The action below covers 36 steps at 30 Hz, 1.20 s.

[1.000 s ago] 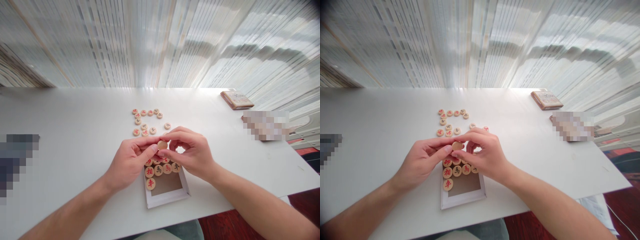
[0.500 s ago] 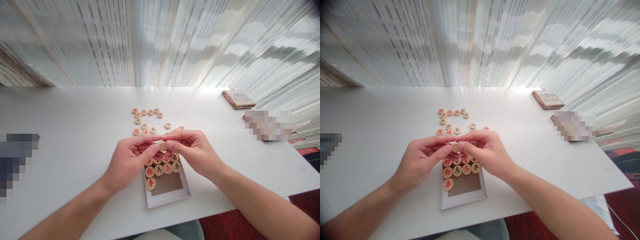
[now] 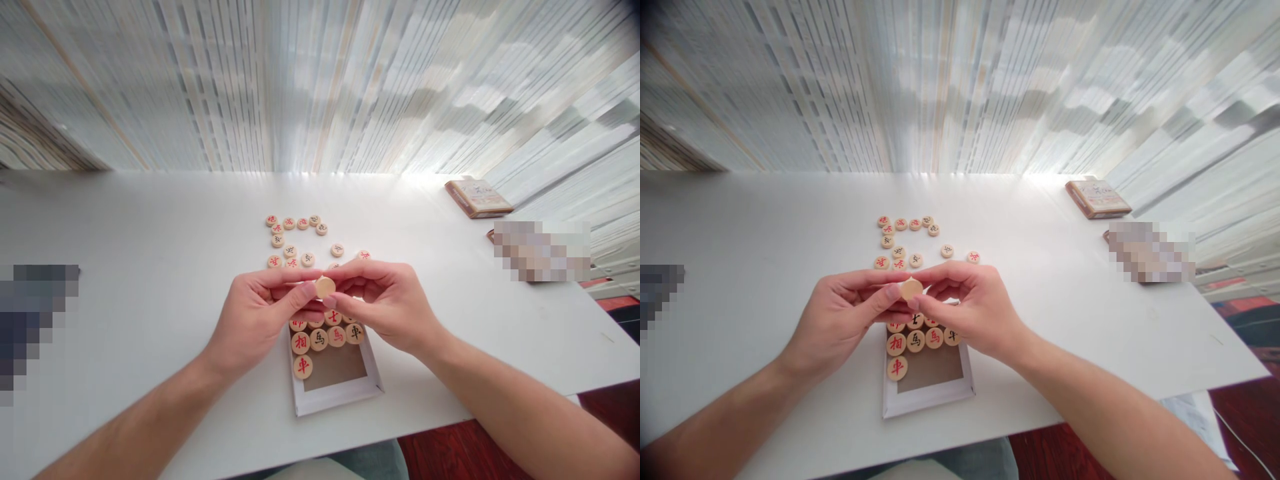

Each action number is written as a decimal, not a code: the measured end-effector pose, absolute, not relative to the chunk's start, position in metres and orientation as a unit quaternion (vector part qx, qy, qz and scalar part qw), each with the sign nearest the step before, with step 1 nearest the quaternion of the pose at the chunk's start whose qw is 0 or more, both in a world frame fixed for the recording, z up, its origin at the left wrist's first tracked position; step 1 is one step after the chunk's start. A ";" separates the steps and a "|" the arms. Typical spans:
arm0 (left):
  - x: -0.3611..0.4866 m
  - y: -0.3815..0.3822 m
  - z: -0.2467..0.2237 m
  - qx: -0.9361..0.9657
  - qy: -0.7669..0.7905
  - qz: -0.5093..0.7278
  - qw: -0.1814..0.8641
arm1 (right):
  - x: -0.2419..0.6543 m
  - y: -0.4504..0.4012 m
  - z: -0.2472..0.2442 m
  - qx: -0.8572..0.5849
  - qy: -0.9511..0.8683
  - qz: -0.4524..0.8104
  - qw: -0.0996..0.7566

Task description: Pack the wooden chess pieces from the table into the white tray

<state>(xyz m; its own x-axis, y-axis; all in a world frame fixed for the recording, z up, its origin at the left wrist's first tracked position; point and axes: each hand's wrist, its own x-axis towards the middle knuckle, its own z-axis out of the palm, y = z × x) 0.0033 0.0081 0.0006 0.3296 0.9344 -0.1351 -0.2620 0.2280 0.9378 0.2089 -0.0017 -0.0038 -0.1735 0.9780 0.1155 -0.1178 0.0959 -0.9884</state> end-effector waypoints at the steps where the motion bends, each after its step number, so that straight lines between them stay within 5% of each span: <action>1: 0.004 0.008 0.001 0.446 0.379 0.436 0.683 | 0.208 -0.002 -0.004 -0.399 -0.541 0.544 0.502; 36: 0.002 -0.001 -0.009 0.707 0.330 0.473 0.409 | 0.213 0.000 0.002 -0.391 -0.470 0.683 0.399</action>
